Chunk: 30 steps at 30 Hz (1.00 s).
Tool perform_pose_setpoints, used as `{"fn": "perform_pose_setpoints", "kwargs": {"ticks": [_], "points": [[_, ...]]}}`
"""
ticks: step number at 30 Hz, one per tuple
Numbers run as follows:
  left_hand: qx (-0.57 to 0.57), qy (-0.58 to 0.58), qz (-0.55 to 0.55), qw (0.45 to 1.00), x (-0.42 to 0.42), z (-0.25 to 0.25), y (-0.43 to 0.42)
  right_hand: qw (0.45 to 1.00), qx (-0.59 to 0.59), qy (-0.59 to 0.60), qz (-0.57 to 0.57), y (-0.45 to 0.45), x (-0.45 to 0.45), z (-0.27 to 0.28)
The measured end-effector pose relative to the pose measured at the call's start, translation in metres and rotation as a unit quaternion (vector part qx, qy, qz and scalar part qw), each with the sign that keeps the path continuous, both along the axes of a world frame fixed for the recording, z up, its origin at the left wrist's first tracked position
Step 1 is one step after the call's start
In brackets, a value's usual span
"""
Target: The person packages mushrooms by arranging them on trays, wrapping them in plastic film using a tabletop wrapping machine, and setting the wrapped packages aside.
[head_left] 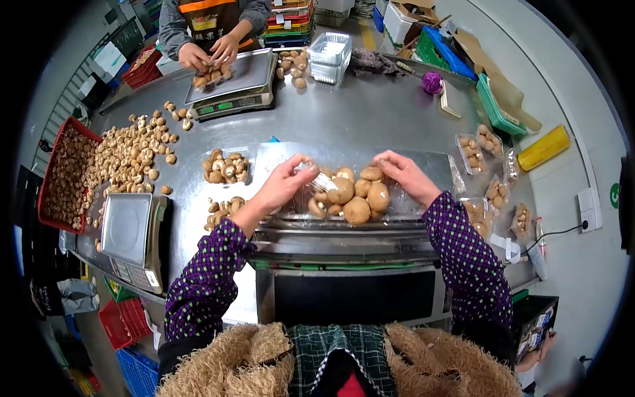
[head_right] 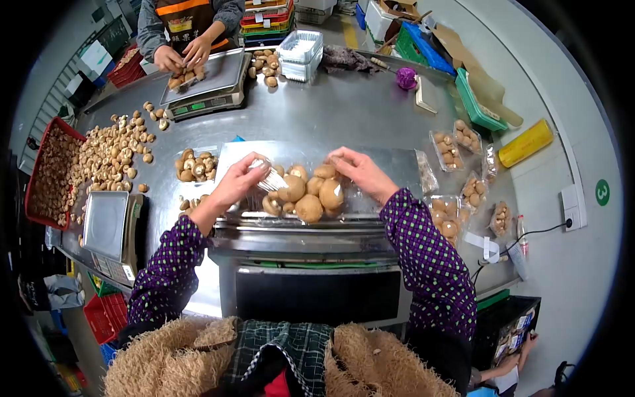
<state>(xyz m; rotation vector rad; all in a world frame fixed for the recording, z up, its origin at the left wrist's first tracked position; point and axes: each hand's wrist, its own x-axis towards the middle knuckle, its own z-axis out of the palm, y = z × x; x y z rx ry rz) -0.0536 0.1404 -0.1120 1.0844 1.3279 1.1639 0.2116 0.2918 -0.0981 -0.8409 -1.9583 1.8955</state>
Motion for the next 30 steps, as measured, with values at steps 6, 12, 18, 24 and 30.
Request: {"fn": "perform_pose_setpoints", "kwargs": {"ticks": [6,12,18,24,30], "points": [[-0.026,0.138,-0.065,0.988,0.036,0.051,-0.086,0.975,0.168,-0.108,0.092,-0.09,0.04,0.055],[-0.176,0.018,-0.14,0.974,0.089,-0.017,-0.201,0.971,-0.054,-0.193,0.13,-0.197,0.094,0.01],[-0.076,0.062,0.332,0.938,0.053,-0.038,-0.227,0.943,-0.256,0.009,-0.214,-0.205,0.149,-0.033],[0.011,0.094,0.186,0.978,0.06,-0.056,-0.269,0.965,-0.171,0.028,-0.197,-0.243,0.154,-0.056],[0.049,-0.162,0.372,0.913,0.099,-0.042,-0.244,0.926,-0.011,0.089,-0.366,-0.255,0.087,-0.062]]}}
